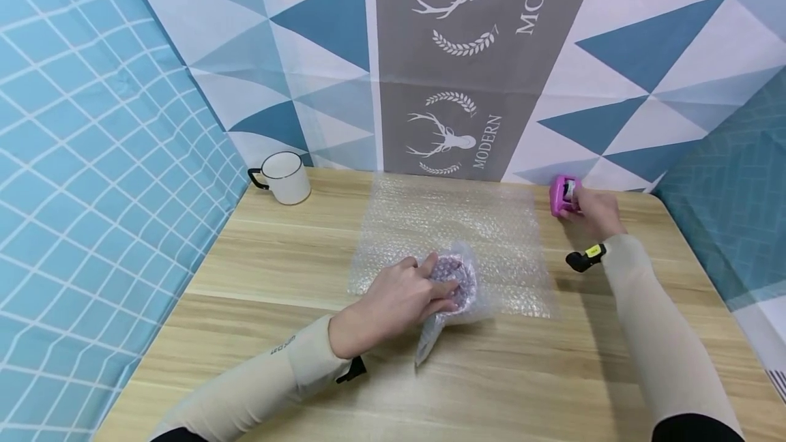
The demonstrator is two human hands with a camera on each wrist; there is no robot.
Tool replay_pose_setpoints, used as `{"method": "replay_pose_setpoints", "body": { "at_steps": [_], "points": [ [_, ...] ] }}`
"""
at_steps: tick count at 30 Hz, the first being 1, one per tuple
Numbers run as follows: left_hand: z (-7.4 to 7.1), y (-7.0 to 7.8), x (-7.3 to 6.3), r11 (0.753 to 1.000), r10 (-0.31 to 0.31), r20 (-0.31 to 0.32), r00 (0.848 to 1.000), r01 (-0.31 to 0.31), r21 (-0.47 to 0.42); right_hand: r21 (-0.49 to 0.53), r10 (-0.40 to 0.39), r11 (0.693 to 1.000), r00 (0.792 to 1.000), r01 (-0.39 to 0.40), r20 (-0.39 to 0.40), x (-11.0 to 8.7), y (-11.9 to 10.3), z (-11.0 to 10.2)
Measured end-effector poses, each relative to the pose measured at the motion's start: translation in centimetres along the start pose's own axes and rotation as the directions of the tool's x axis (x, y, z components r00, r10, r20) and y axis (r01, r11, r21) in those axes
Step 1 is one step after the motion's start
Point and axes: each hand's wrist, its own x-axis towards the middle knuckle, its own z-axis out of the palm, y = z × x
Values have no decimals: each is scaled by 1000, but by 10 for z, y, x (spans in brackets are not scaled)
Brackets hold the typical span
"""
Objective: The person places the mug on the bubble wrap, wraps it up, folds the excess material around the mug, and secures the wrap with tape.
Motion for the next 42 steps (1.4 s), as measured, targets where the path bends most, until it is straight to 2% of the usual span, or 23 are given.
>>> {"method": "replay_pose_setpoints", "body": {
  "at_steps": [4, 12, 18, 23, 28, 33, 38, 41, 42],
  "points": [
    [-2, 0, -1, 1000, -3, 2, 1000, 3, -8, 77, 18, 997, 1000, -19, 8, -5, -3, 0],
    [-3, 0, -1, 1000, -12, 6, 1000, 12, -20, -54, -63, 997, 995, 59, -81, -9, 3, 9],
    [-2, 0, -2, 1000, -15, 6, 1000, 15, -18, -62, -71, 996, 992, 65, -100, -11, 8, 6],
    [-2, 0, -2, 1000, -11, 5, 1000, 11, -12, 28, -45, 998, 994, 48, -95, -11, 15, 8],
    [-2, 1, -2, 1000, -9, 3, 1000, 9, -7, 147, -66, 986, 994, 78, -89, -14, 19, 11],
    [-2, 1, -2, 1000, -12, 7, 1000, 12, -14, 350, -19, 935, 996, 49, -89, -20, 25, 10],
    [-3, 1, -2, 1000, -6, 8, 1000, 6, -20, 376, -25, 923, 988, 81, -151, -21, 33, 15],
    [-2, 1, -2, 1000, -1, 2, 1000, 1, -17, 372, -70, 919, 984, 126, -161, -22, 36, 16],
    [-2, 1, -2, 1000, 0, 2, 1000, 0, -18, 407, -78, 904, 986, 132, -146, -23, 37, 15]
  ]
}}
